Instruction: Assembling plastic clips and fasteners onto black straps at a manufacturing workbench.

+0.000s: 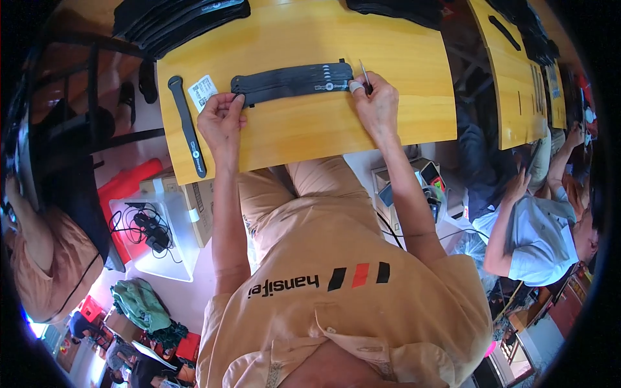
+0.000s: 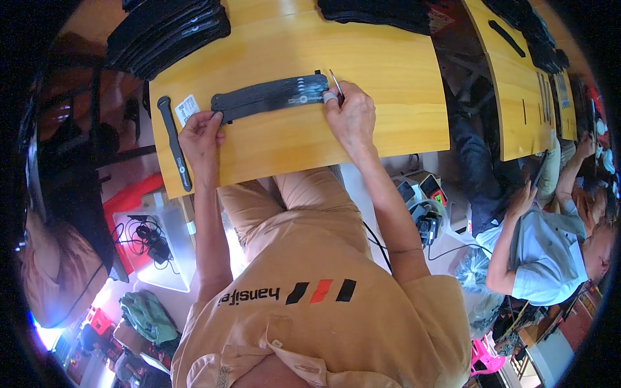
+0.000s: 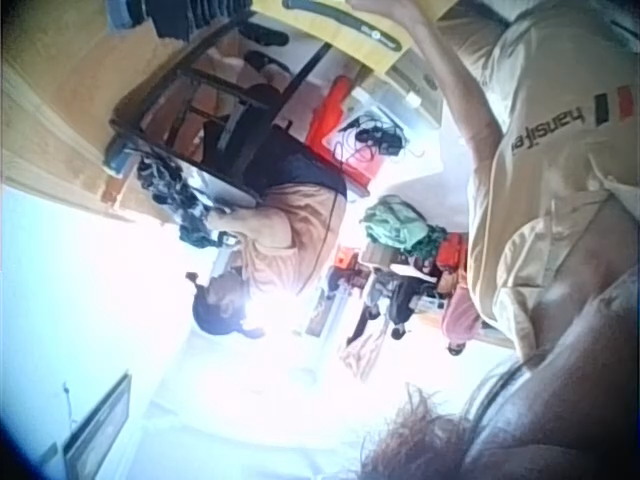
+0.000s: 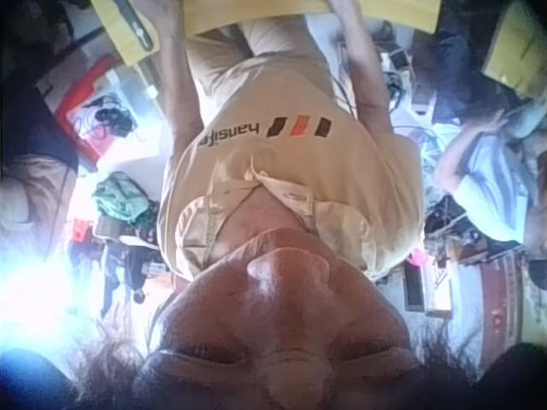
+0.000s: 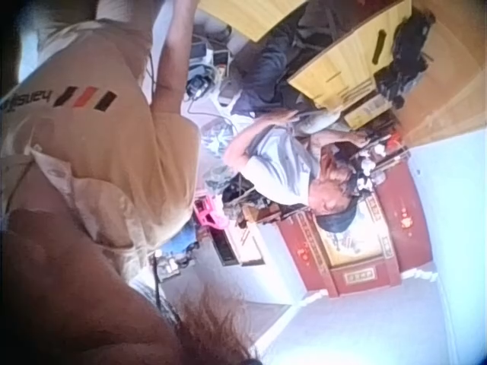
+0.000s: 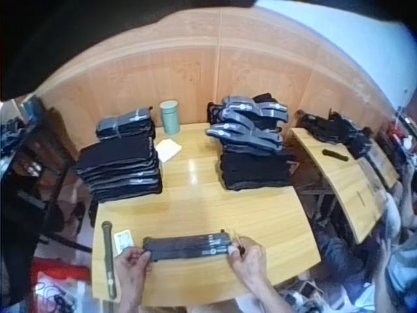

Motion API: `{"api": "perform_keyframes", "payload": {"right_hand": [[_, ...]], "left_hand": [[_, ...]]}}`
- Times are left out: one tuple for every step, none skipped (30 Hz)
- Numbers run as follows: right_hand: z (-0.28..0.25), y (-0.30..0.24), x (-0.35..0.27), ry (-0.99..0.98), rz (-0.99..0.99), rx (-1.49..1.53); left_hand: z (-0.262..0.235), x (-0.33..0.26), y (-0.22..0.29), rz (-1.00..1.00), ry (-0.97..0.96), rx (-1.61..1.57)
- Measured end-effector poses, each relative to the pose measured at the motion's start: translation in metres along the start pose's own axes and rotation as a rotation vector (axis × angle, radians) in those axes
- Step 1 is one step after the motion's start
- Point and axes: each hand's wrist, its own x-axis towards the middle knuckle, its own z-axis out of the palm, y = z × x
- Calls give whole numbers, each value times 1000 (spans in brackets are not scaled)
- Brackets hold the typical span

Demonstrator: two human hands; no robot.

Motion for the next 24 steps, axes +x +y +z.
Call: {"api": "perform_keyframes", "payload": {"right_hand": [[0,1,0,1,-17,-3],[1,2,0,3,-34,-6],[1,1,0,1,-34,-5],[1,1,0,0,-34,-15],[1,0,0,-1,-35,-24],[1,-1,0,-3,-36,-23],[0,-2,0,-3,-33,-26],[0,-2,0,-4,-31,-30],[0,-2,0,-6,-33,-28],[0,-3,0,-2,-30,-27],[0,-3,0,2,-26,-27],[0,-3,0,2,-27,-27],[0,-3,0,-6,-20,-25],[-1,-3,0,-15,-13,-23],[-1,-3,0,-14,-13,-23],[0,-3,0,-10,-19,-23],[0,-3,0,-6,-24,-24],[0,-3,0,-5,-24,-24],[0,-3,0,1,-31,-29],[0,-2,0,7,-38,-34],[0,-3,0,8,-38,-35],[0,-3,0,1,-37,-34],[0,-3,-1,-5,-36,-32],[-1,-3,-1,-4,-35,-33]], "left_hand": [[0,0,-1,-3,1,-1],[-1,0,-1,-3,3,1],[-1,0,-1,1,6,7],[-1,1,-1,5,9,13],[-1,1,-1,5,11,14],[0,0,-1,0,12,14],[0,0,0,-6,15,14],[0,0,0,-5,19,15],[0,0,1,-5,18,16],[0,0,1,-5,14,15],[1,0,2,-5,15,15],[1,0,2,-6,14,23],[1,0,3,-7,14,32],[1,0,3,-7,14,32],[0,0,2,-3,18,33],[0,0,2,0,21,34],[0,1,1,0,21,33],[0,1,1,2,19,30],[0,1,1,3,17,26],[1,0,1,3,16,25],[1,0,2,0,28,45],[1,-1,4,-2,40,64],[2,-1,4,-3,38,63],[2,-2,5,-6,31,86]]}}
